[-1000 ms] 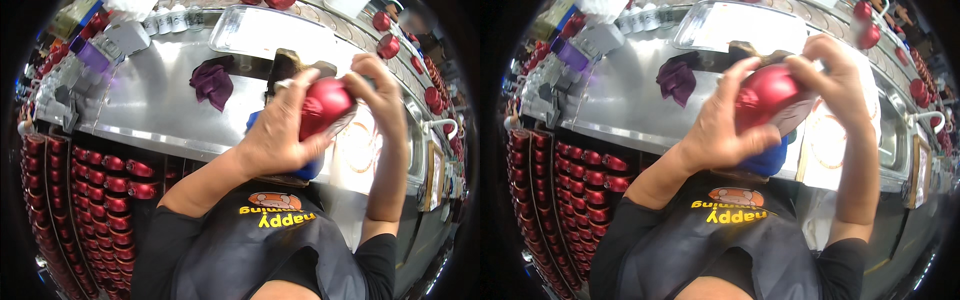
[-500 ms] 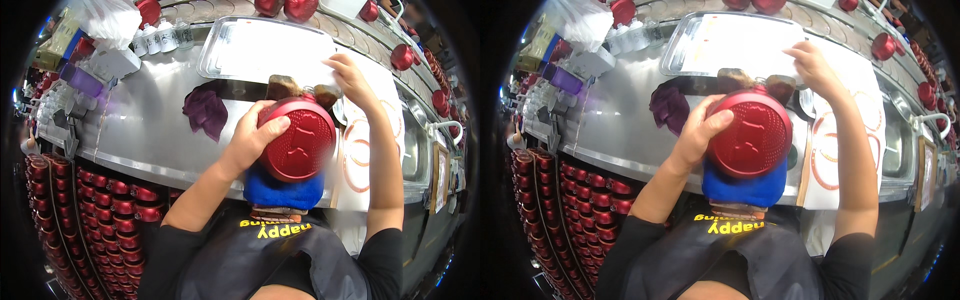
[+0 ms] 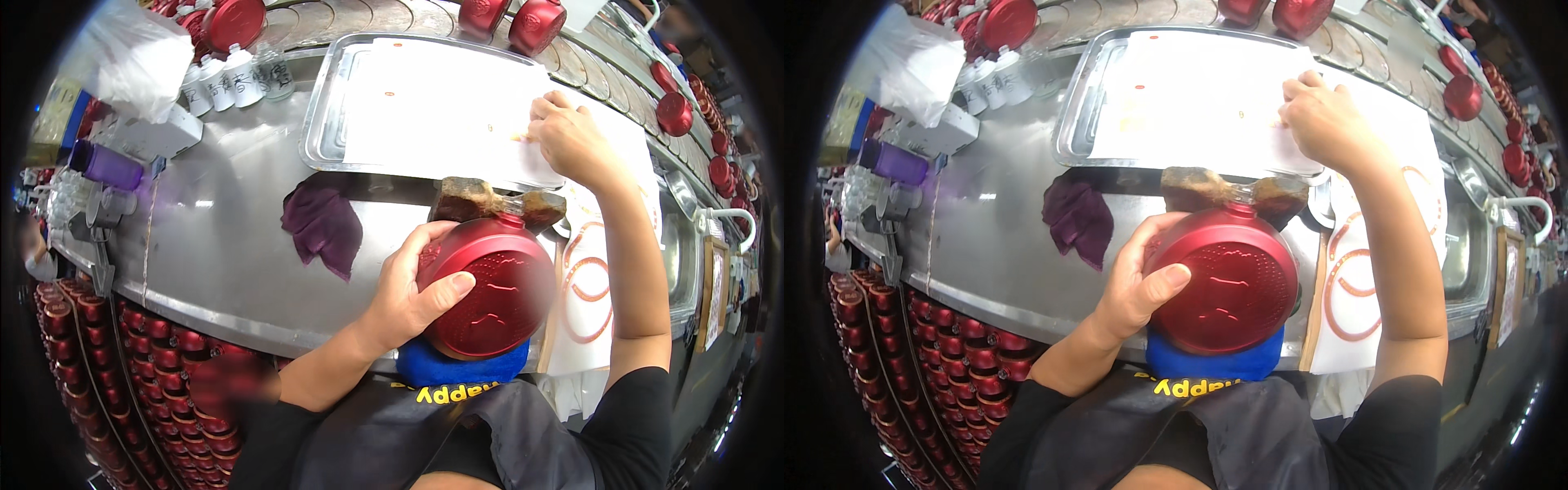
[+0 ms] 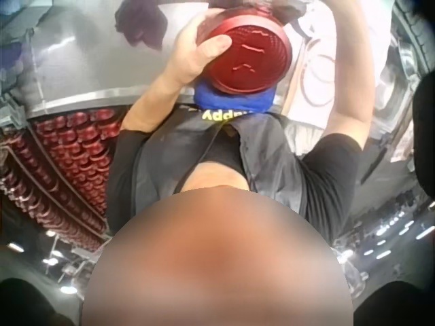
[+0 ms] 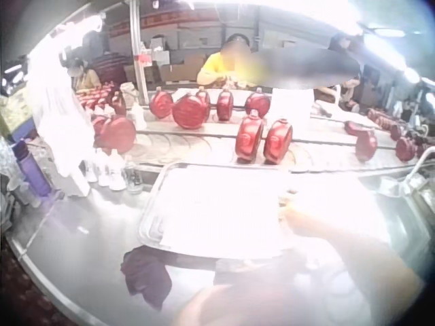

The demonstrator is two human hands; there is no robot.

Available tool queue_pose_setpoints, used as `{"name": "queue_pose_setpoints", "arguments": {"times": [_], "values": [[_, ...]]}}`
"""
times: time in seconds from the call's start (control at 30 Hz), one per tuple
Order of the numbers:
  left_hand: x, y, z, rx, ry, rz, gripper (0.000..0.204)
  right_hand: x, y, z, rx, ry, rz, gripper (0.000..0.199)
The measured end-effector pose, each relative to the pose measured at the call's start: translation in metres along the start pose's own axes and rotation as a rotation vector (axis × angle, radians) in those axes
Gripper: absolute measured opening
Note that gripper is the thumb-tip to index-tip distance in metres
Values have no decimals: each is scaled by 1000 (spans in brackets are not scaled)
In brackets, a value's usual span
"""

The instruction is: The person applies gold decorative rings to red spherical ornaments using a green sponge and a white cloth. They repeatedly wipe the ornament surface, place a ring, and smooth it into position. Finished ornaments are placed on a nearby rack.

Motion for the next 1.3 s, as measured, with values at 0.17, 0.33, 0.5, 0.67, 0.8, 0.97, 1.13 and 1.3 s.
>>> {"name": "queue_pose_setpoints", "arguments": {"times": [0.17, 0.33, 0.5, 0.67, 0.8, 0.97, 1.13, 1.3], "values": [[-2, -1, -1, -1, -10, -9, 64, 5, 10, 23, 99, 20, 38, 30], [-4, -2, -2, -2, -9, -29, 63, 91, 33, 42, 115, 361, 28, 22], [-7, -2, -3, -6, -50, -67, 64, 143, 59, 49, 123, 575, 176, 33], [-8, -2, -1, -33, -46, -77, 68, 149, 60, 45, 231, 599, 507, 34], [-10, -3, -3, 14, -75, -65, 81, 175, 57, 7, 485, 601, 541, 32], [-6, 0, -3, -6, -32, -41, 68, 223, 95, -71, 631, 744, 421, 32], [-3, -2, -4, 42, -55, 39, 71, 226, 140, -101, 525, 767, 95, 19], [2, -2, -7, 79, -58, 64, 59, 180, 62, -105, 832, 399, 160, 11]]}}
Point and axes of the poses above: each hand's wrist, its own z-axis towards the middle knuckle, its own y-axis out of the palm, x = y × z, the point moved 7 cm from there along z, towards the middle knuckle, and after that the axes turned 11 degrees about x, right-handed, at the moved point
